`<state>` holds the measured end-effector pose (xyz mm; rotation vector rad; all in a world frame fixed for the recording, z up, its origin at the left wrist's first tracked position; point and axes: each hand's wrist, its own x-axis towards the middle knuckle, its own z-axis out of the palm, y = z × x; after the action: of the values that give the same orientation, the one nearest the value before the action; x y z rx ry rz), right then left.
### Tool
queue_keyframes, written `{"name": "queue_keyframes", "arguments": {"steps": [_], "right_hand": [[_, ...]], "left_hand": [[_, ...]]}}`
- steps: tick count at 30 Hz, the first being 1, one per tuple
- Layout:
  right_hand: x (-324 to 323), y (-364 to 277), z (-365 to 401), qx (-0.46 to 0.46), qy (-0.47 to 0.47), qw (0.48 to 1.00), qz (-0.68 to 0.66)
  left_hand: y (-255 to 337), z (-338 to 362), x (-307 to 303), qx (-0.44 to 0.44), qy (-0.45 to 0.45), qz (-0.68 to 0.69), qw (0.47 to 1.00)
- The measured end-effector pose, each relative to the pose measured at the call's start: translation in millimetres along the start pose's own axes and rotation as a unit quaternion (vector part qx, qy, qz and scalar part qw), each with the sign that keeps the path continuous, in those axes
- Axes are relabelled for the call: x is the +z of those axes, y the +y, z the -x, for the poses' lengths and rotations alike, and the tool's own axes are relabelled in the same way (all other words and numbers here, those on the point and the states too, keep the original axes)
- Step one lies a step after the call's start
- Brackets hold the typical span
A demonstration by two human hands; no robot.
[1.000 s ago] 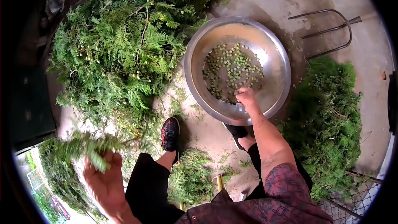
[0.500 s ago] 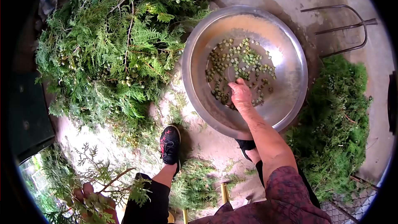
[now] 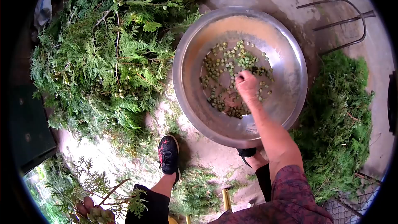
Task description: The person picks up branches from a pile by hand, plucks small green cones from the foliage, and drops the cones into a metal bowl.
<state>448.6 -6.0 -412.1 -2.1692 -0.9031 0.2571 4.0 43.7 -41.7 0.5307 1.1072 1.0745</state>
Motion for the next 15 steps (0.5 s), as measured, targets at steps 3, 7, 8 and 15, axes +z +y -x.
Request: {"name": "queue_keyframes", "arguments": {"steps": [3,7,8,15], "right_hand": [[-9,21,-6,0.057,-0.052,0.996,-0.055],[-11,-6,6,-0.024,-0.1,0.995,-0.005],[-8,-10,11,-0.035,-0.117,0.993,0.003],[12,-34,41,-0.186,-0.216,0.926,0.248]], "left_hand": [[0,1,-1,0.001,0.007,-0.006,1.0],[1,2,0,0.006,0.013,-0.01,1.0],[1,2,0,0.006,0.015,-0.011,1.0],[1,1,1,0.01,0.019,-0.018,1.0]]}}
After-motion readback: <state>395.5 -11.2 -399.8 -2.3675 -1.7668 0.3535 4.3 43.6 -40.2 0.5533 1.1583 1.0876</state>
